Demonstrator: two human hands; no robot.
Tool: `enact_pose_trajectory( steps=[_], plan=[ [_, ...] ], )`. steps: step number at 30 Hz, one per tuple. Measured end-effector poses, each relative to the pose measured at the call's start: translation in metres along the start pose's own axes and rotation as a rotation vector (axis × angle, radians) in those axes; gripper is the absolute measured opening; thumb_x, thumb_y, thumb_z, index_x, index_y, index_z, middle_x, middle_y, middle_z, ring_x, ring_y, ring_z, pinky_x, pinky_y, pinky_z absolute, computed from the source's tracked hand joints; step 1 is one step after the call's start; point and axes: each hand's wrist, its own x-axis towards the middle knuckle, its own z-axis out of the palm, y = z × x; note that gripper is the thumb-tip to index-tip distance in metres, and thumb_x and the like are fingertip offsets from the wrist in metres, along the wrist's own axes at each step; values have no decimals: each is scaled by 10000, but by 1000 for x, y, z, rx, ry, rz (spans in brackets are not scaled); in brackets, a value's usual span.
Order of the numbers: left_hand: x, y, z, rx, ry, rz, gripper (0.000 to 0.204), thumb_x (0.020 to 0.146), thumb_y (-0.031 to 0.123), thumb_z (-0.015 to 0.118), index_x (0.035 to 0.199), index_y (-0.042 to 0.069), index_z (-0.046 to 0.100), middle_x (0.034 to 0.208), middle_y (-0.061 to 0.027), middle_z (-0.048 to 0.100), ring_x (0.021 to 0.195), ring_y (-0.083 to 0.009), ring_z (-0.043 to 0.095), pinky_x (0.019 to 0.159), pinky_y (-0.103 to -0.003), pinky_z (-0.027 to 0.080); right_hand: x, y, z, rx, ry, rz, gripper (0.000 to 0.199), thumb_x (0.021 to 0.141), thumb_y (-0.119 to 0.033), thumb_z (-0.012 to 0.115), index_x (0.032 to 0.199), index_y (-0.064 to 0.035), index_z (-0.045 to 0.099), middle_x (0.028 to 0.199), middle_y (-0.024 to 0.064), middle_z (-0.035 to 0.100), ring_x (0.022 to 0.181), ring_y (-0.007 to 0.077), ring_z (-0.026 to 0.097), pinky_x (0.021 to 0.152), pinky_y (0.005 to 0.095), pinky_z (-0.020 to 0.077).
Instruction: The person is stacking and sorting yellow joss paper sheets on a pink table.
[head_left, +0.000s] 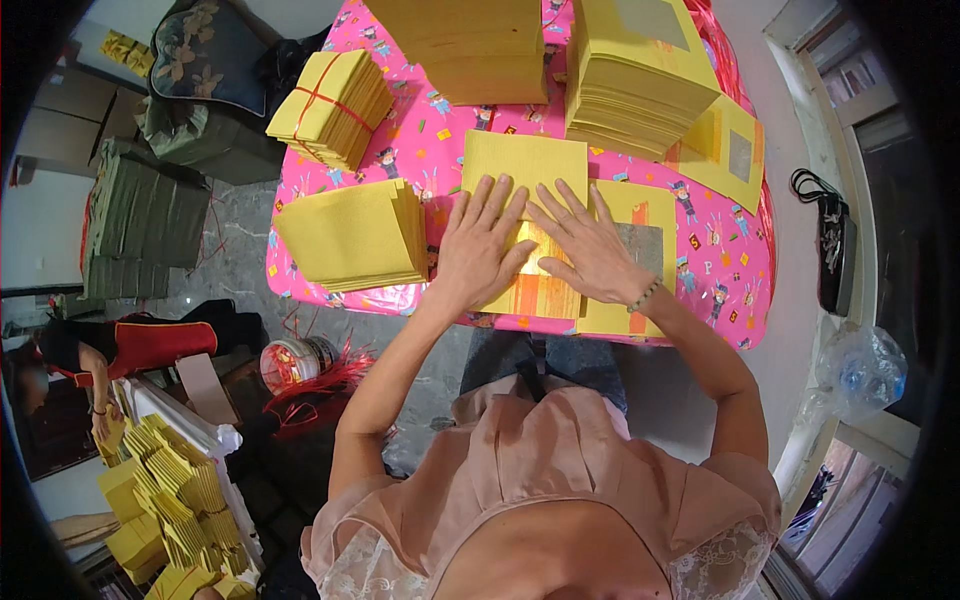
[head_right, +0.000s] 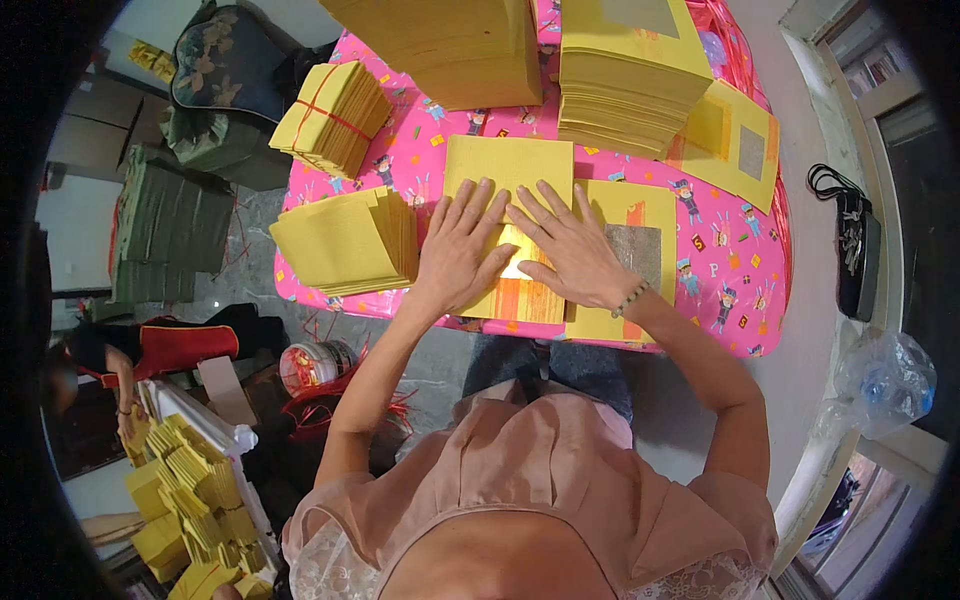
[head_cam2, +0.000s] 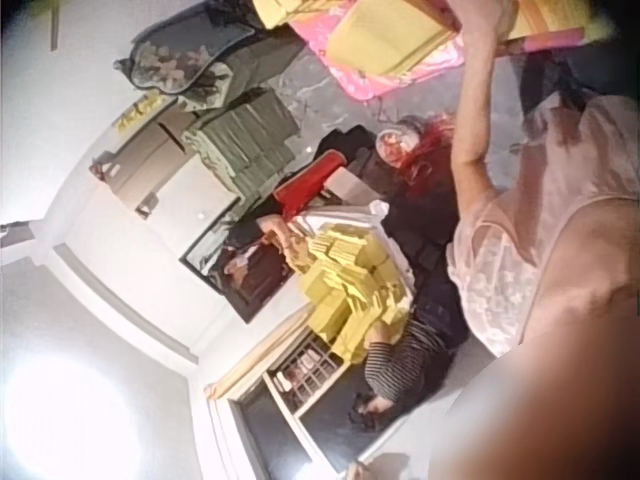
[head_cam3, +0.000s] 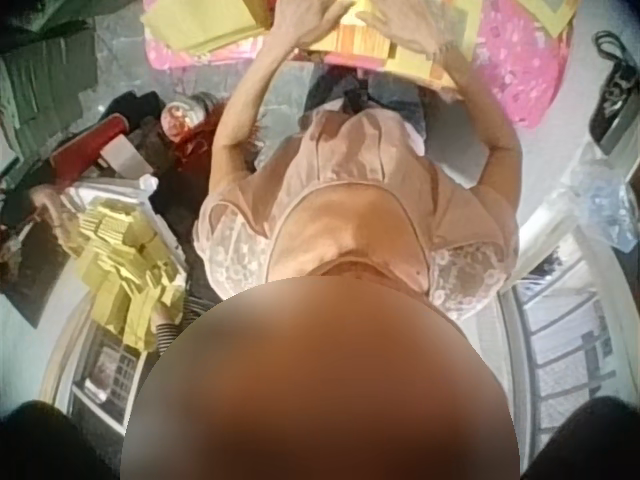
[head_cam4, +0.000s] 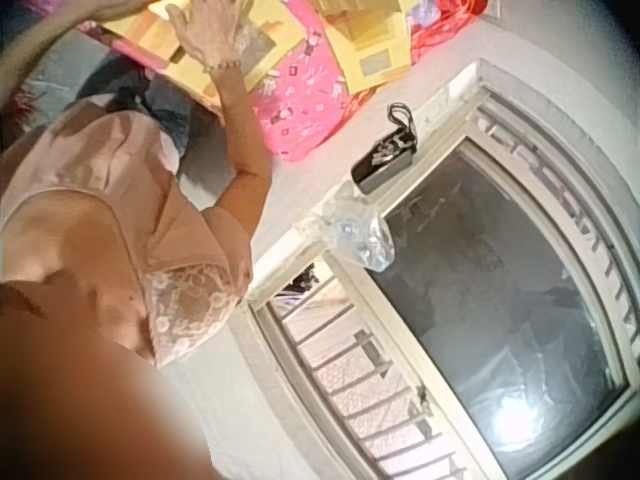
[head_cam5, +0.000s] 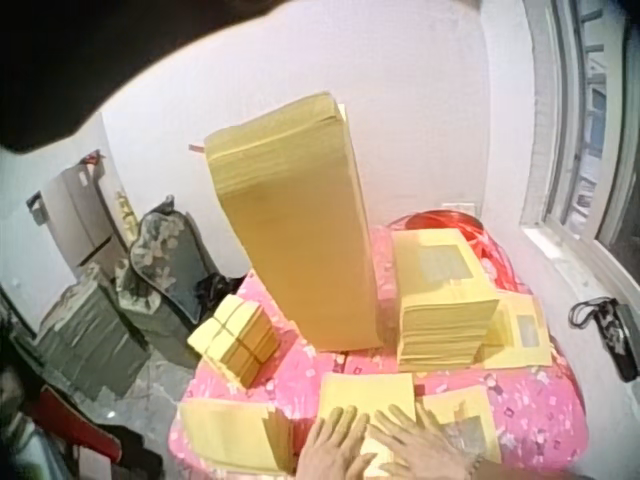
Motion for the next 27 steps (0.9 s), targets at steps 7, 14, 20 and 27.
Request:
enact_pose_trajectory(
  steps=[7, 14, 20, 27],
  plan=[
    [-10, -8, 3, -4, -44, -52, 602, 974, 402, 464, 1498, 131, 346, 1560, -189, 264, 1447, -399, 209, 1175, -505, 170, 2, -2, 3, 18, -10, 1, 627, 983, -456, 440, 1507, -137, 311, 1582, 89, 250, 1473, 300, 165, 1181, 576, 98],
    [-8, -10, -6, -163, 38, -79, 567, 956, 327, 519, 1448, 66, 411, 1497, -214, 369, 1426, -400, 262, 1166, -503, 194, 14, 2, -2, 69, 147, 8, 461, 956, -322, 548, 1365, -111, 521, 1449, 112, 460, 1394, 280, 343, 1118, 548, 244],
    [-21, 19, -22, -421, 208, -269, 421, 882, 148, 634, 1273, 10, 563, 1164, -197, 648, 1151, -376, 564, 939, -461, 456, 26, 18, 0, -68, 322, -70, 356, 856, -274, 691, 1156, -84, 657, 1210, 88, 633, 1163, 237, 582, 953, 418, 418],
    [3, 23, -6, -1422, 133, -688, 417, 947, 281, 639, 1136, -85, 574, 988, -120, 689, 768, -121, 684, 600, -244, 553, 26, 16, 1, -190, 637, -288, 285, 862, -251, 691, 1087, -77, 678, 1053, 72, 706, 961, 211, 680, 874, 396, 502]
  ],
)
